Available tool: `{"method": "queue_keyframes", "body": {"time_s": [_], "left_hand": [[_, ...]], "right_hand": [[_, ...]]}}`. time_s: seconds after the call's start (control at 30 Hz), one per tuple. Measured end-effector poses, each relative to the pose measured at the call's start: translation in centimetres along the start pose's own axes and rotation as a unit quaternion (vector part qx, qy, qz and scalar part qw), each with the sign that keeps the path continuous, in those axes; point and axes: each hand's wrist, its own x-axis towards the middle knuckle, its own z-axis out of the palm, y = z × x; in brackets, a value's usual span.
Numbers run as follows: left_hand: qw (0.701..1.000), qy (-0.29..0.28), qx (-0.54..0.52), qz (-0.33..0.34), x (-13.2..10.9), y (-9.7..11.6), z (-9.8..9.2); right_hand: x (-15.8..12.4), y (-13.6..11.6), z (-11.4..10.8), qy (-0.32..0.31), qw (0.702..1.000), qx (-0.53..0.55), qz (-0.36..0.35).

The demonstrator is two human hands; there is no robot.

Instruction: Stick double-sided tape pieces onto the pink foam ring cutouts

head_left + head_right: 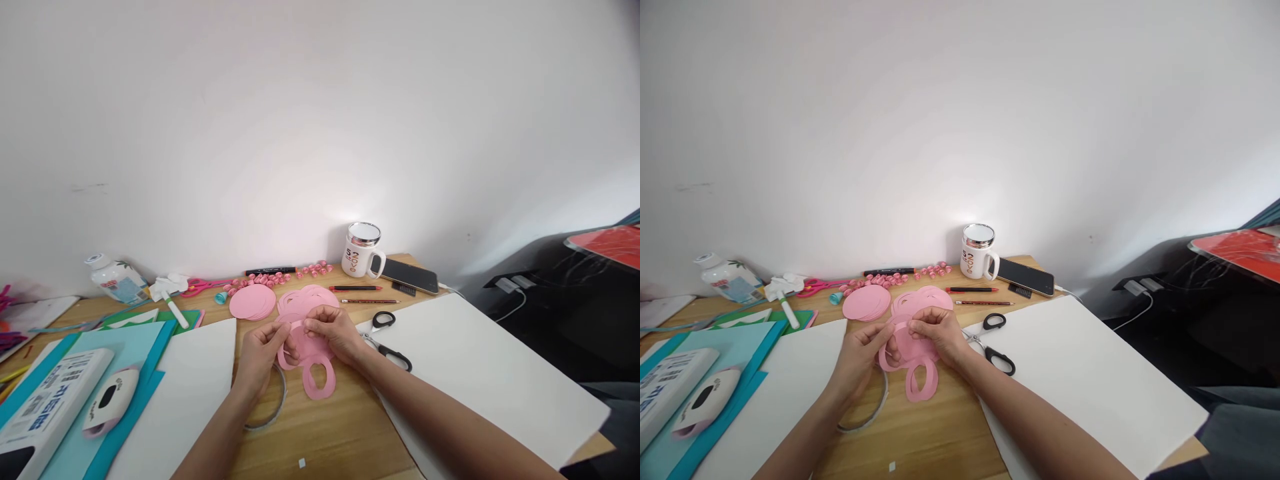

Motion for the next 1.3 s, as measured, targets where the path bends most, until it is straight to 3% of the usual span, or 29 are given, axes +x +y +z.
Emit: {"method": "queue_keyframes", "body": {"time_s": [0.3, 0.87, 1.3], "left_hand": [[1.000, 0.012, -0.013, -0.002, 0.05, -0.09, -0.16], [1.000, -0.013, -0.015, 0.005, 0.14, -0.28, -0.09], [1.000, 0.013, -0.020, -0.005, 0.53, -0.62, -0.47]], "right_hand": [[0.04, 0.25, -0.13, -0.012, 0.998, 0.063, 0.019], [0.15, 0.15, -0.17, -0.001, 1.000, 0.015, 0.001], [0.10, 0.30, -0.16, -0.016, 0.999, 0.047, 0.018]]}}
